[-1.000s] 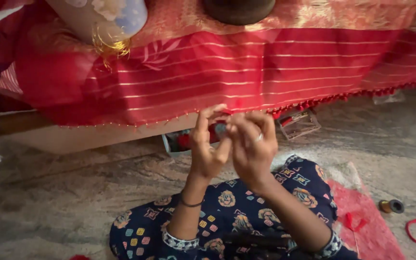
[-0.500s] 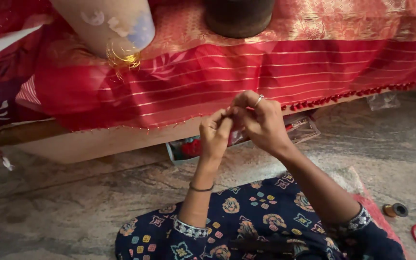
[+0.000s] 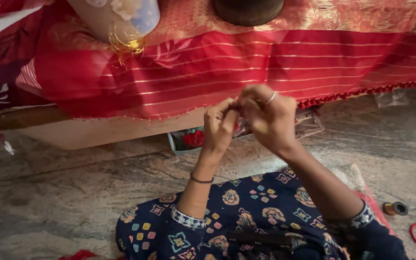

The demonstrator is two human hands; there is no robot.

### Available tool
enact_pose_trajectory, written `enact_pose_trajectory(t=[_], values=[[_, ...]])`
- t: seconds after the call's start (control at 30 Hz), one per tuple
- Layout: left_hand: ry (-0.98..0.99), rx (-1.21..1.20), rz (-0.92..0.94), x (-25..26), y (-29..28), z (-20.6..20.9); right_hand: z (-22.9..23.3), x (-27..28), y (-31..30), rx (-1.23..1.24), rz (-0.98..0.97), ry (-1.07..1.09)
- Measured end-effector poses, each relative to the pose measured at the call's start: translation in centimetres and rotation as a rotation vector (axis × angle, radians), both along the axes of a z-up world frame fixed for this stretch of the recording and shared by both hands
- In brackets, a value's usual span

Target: Sewing red decorative tassels onto the border of a red and gold sari.

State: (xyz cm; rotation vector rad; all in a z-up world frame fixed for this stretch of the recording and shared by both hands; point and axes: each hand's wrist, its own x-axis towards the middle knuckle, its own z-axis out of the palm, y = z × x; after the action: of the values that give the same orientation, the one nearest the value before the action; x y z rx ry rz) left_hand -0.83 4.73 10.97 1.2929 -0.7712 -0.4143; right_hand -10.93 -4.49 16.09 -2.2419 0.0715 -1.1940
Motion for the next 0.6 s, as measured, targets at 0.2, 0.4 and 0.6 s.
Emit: enact_pose_trajectory(t=[0.2,0.4,0.6], values=[[-0.018,-0.135,-0.029,0.1,-0.1,-1.8,-0.8,0.7,-0.2,0.542,0.127,0.027],[0.014,-0.199,-0.084,-0.3,0.8,0.2,1.7,-1.2,1.7,-0.268,-0.141,-0.090],[0.002,-0.278,-0.105,-0.2,-0.3,-2.4,1.2,-0.7,0.5,0.305,0.043,-0.063]])
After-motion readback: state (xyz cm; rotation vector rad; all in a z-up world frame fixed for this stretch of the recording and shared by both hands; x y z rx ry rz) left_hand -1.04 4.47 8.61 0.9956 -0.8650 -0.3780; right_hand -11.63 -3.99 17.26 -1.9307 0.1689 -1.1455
